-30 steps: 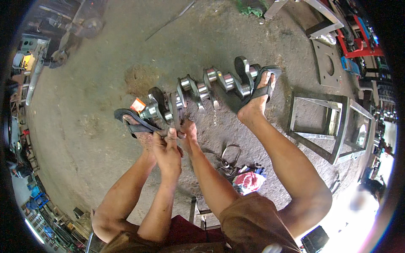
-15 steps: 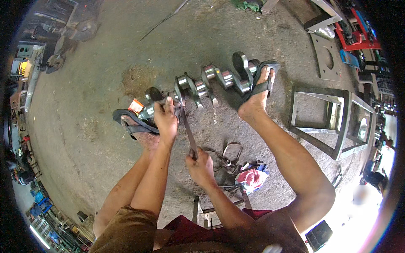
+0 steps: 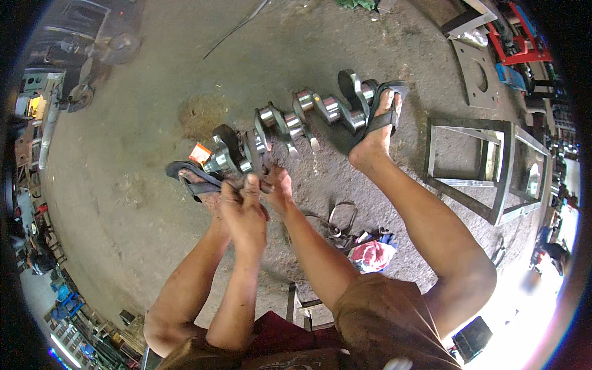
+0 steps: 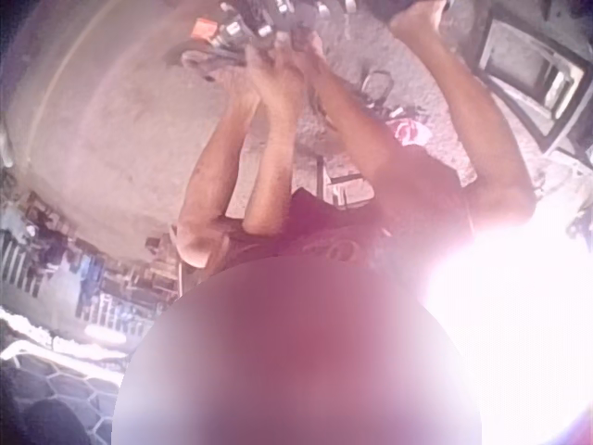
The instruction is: The person sits on the floor and uses a metal file to scrape and clean the surfaces of a crankshaft held between their feet. They repeatedly file different journals and then wipe the crankshaft with a cloth.
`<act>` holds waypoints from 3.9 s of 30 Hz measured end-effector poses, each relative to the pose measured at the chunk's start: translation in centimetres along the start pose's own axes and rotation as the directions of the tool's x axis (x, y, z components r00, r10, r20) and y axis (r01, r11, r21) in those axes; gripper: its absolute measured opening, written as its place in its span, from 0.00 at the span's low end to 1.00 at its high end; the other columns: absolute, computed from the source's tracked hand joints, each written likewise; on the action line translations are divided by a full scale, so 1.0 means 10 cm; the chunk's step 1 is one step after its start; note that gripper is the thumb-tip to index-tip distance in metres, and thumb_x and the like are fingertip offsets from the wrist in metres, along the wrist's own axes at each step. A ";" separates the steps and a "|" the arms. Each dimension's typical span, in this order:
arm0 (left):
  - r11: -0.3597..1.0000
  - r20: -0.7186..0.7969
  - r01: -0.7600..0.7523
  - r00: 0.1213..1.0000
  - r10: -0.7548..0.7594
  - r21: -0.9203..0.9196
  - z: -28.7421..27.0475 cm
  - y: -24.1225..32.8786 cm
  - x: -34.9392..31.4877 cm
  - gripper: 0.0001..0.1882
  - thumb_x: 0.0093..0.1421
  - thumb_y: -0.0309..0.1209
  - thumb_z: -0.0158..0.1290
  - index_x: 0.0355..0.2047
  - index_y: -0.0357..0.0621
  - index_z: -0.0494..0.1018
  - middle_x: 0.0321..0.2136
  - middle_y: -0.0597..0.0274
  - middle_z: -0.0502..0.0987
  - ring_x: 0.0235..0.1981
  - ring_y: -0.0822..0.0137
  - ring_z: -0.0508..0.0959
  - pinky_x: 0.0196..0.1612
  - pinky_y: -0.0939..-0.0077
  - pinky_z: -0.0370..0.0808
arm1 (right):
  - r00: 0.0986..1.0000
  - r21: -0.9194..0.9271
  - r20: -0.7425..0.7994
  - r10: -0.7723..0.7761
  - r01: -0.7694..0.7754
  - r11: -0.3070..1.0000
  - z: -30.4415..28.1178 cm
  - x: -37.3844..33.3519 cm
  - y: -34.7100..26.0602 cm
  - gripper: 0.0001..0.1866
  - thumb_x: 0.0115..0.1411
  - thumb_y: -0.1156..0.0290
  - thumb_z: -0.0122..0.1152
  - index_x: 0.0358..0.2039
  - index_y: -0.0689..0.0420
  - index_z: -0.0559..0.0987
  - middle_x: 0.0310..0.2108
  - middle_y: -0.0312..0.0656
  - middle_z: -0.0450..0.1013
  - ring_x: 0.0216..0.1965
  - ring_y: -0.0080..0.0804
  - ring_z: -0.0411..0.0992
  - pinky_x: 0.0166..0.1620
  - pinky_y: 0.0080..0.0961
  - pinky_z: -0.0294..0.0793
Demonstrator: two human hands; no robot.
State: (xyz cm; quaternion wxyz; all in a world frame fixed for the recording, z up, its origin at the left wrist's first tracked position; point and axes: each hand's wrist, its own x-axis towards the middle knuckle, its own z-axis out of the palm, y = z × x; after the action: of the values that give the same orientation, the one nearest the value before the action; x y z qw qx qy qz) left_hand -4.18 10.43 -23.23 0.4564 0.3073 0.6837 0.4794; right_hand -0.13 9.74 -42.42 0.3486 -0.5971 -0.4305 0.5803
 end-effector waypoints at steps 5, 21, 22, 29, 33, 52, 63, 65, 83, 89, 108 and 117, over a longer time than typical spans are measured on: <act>0.994 0.001 0.047 0.999 -0.048 0.101 0.08 -0.47 0.11 0.13 0.67 0.38 0.52 0.34 0.43 0.66 0.22 0.68 0.73 0.14 0.82 0.63 0.14 0.84 0.60 | 0.965 0.039 -0.072 0.254 -0.252 0.967 -0.19 -0.32 -0.15 0.18 0.53 0.56 0.64 0.34 0.59 0.77 0.29 0.53 0.76 0.33 0.53 0.76 0.36 0.41 0.74; 0.998 0.066 -0.030 0.997 0.033 -0.047 0.28 -0.43 1.48 0.14 0.66 0.38 0.53 0.31 0.41 0.63 0.18 0.67 0.68 0.14 0.79 0.65 0.15 0.79 0.64 | 0.975 -0.331 -0.025 0.222 -0.217 0.918 -0.69 -1.29 -1.05 0.15 0.54 0.62 0.62 0.33 0.63 0.75 0.27 0.54 0.74 0.31 0.51 0.76 0.36 0.40 0.73; 0.993 0.073 -0.045 0.997 0.037 0.109 0.24 -0.28 1.52 0.14 0.65 0.39 0.55 0.31 0.42 0.67 0.21 0.67 0.73 0.20 0.77 0.69 0.20 0.80 0.64 | 0.958 -0.366 -0.001 0.287 -0.267 0.891 -0.65 -1.21 -0.99 0.17 0.55 0.61 0.63 0.34 0.64 0.76 0.27 0.54 0.74 0.31 0.49 0.75 0.36 0.40 0.72; 0.963 0.016 -0.268 0.963 0.269 -0.019 0.09 0.24 0.28 0.12 0.66 0.37 0.54 0.33 0.42 0.68 0.21 0.67 0.73 0.19 0.78 0.69 0.20 0.81 0.65 | 0.955 0.025 0.151 0.254 -0.260 0.965 -0.31 0.15 -0.41 0.25 0.54 0.57 0.63 0.48 0.59 0.76 0.36 0.49 0.78 0.35 0.39 0.78 0.38 0.37 0.77; 0.993 -0.013 0.058 0.998 -0.060 -0.106 0.14 -0.13 -0.01 0.12 0.66 0.34 0.53 0.32 0.38 0.68 0.20 0.63 0.74 0.20 0.75 0.71 0.25 0.78 0.68 | 0.867 0.582 0.172 0.468 -0.473 0.662 -0.33 -0.03 -0.25 0.20 0.57 0.58 0.61 0.45 0.58 0.78 0.34 0.46 0.78 0.35 0.39 0.78 0.39 0.36 0.76; 0.999 -0.005 -0.028 1.000 0.028 0.017 0.31 -0.62 1.51 0.16 0.65 0.39 0.54 0.30 0.39 0.64 0.17 0.62 0.73 0.14 0.75 0.70 0.15 0.78 0.67 | 0.931 -0.368 -0.024 0.365 -0.347 0.863 -0.80 -1.38 -1.14 0.10 0.55 0.69 0.62 0.28 0.63 0.74 0.20 0.41 0.68 0.24 0.27 0.65 0.30 0.29 0.67; 0.997 0.009 -0.078 0.997 0.078 0.013 0.13 0.10 0.14 0.11 0.64 0.33 0.55 0.32 0.36 0.69 0.20 0.55 0.77 0.22 0.67 0.76 0.26 0.71 0.71 | 0.960 0.232 0.049 0.276 -0.280 0.932 -0.31 -0.17 -0.28 0.16 0.62 0.59 0.56 0.39 0.60 0.79 0.27 0.48 0.76 0.28 0.32 0.75 0.34 0.34 0.73; 0.999 -0.015 0.042 0.999 -0.042 0.003 0.17 -0.04 0.07 0.13 0.65 0.35 0.55 0.32 0.37 0.69 0.22 0.60 0.75 0.23 0.75 0.72 0.26 0.77 0.69 | 0.983 0.508 0.058 0.173 -0.179 0.843 -0.38 -0.28 -0.41 0.16 0.64 0.58 0.55 0.40 0.59 0.79 0.28 0.48 0.77 0.29 0.31 0.75 0.34 0.33 0.73; 0.997 -0.058 -0.077 0.995 0.078 0.021 0.34 -0.76 1.44 0.14 0.67 0.36 0.52 0.32 0.38 0.65 0.19 0.62 0.75 0.15 0.77 0.71 0.15 0.78 0.67 | 0.946 -0.408 -0.011 0.325 -0.301 0.862 -0.89 -1.49 -0.84 0.15 0.54 0.64 0.63 0.33 0.64 0.75 0.25 0.51 0.72 0.28 0.47 0.72 0.34 0.40 0.72; 0.967 0.101 -0.249 0.965 0.243 0.058 0.23 0.21 1.34 0.15 0.65 0.36 0.54 0.27 0.40 0.65 0.17 0.66 0.71 0.17 0.78 0.68 0.18 0.80 0.65 | 0.928 -0.390 0.045 0.369 -0.324 0.862 -0.56 -0.47 -0.40 0.14 0.55 0.63 0.65 0.32 0.61 0.76 0.24 0.43 0.71 0.27 0.34 0.70 0.32 0.35 0.69; 0.958 -0.072 -0.059 0.994 0.082 0.281 0.27 -0.84 0.53 0.14 0.68 0.38 0.51 0.33 0.38 0.65 0.20 0.59 0.73 0.20 0.69 0.73 0.24 0.71 0.69 | 0.990 -0.435 -0.049 0.132 -0.140 0.889 -0.56 -0.72 -0.82 0.14 0.54 0.66 0.60 0.36 0.63 0.77 0.33 0.57 0.77 0.37 0.56 0.76 0.39 0.43 0.73; 0.968 -0.029 -0.093 0.994 0.103 0.235 0.33 -0.61 1.52 0.15 0.65 0.35 0.54 0.28 0.38 0.65 0.17 0.66 0.70 0.17 0.76 0.69 0.20 0.75 0.67 | 0.954 -0.368 -0.007 0.300 -0.282 0.886 -0.70 -1.37 -0.80 0.14 0.54 0.65 0.64 0.31 0.64 0.75 0.24 0.47 0.74 0.28 0.33 0.72 0.34 0.36 0.71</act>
State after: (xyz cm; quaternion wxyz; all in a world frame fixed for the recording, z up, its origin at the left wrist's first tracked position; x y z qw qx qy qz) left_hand -6.98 22.56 -34.35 0.3787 0.3822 0.7285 0.4241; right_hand 6.60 0.85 -29.17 0.1298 -0.6944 -0.4448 0.5506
